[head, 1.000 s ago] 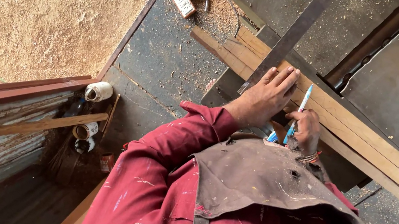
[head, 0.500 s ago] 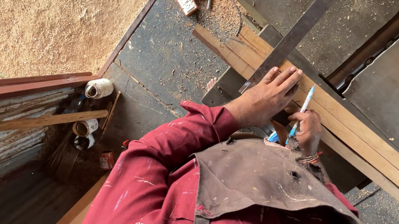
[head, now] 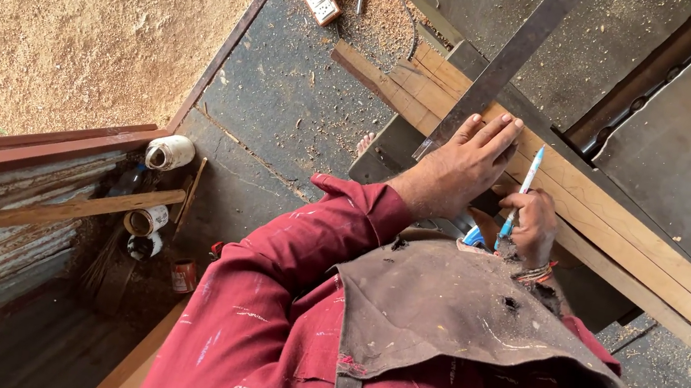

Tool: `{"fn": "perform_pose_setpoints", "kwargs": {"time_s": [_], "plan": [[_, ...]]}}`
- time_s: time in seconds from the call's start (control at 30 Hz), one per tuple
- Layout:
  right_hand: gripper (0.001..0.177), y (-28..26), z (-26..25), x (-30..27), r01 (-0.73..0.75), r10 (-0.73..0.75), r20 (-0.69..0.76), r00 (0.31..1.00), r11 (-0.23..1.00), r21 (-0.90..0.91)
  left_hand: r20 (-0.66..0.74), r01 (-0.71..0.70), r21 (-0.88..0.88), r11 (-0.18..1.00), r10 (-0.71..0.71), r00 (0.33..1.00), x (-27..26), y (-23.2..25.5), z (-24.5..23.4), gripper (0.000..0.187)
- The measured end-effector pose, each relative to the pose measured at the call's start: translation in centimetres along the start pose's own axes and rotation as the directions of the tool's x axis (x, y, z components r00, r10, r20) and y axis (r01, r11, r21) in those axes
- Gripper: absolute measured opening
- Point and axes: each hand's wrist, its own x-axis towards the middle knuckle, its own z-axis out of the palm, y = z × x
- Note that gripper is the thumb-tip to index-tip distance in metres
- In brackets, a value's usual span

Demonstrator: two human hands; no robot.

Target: Using a square and a pen to mark precise lines on wooden planks for cutting or joining.

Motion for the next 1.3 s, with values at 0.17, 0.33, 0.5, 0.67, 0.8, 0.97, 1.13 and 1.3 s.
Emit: {"fn": "perform_pose_setpoints", "kwargs": {"time_s": [0.17, 0.33, 0.5, 0.67, 0.8, 0.97, 1.13, 1.3], "plan": [[0.043, 3.2, 0.8, -1.7, 0.038, -0.036, 0.033, 0.999, 0.998, -0.055, 0.01, -0.005, 0.076, 0.997, 0.005, 1.0, 0.0, -0.1, 0.8, 0.078], [0.046, 2.7, 0.8, -1.3, 0.029, -0.028, 0.03, 0.999, 0.999, -0.044, 0.014, 0.0, 0.042, 0.999, -0.001, 1.0, 0.0, 0.0, 0.5, 0.077], [0.053, 1.8, 0.6, -0.9, 0.017, -0.016, 0.019, 1.0, 0.999, -0.043, 0.034, 0.01, -0.047, 0.999, -0.009, 0.999, 0.0, 0.0, 0.0, 0.085], [0.054, 0.6, 0.2, -0.3, -0.019, 0.02, 0.022, 1.0, 0.999, -0.048, 0.014, -0.001, 0.019, 1.0, 0.001, 1.0, -0.1, -0.2, 0.5, 0.081], [0.052, 2.5, 0.5, -1.2, 0.03, -0.03, -0.001, 1.0, 0.998, -0.048, 0.012, 0.003, 0.005, 1.0, -0.003, 1.0, 0.1, -0.2, 0.6, 0.082], [0.019, 0.2, -1.0, 1.8, 0.038, -0.037, -0.04, 0.999, 0.999, 0.025, 0.047, 0.008, 0.001, 1.0, -0.008, 0.999, 0.3, -0.3, 0.7, 0.078], [0.022, -5.5, -2.7, 12.2, 0.199, -0.211, 0.037, 0.977, 0.957, 0.211, -0.015, -0.031, 0.075, 0.997, 0.033, 0.999, 0.3, -0.5, 3.1, 0.058], [0.032, -8.3, 1.2, 18.3, -0.306, 0.066, 0.554, 0.83, 0.885, 0.352, 0.2, 0.095, -0.247, 0.964, -0.045, 0.979, 0.3, -1.1, 6.2, 0.043]]}}
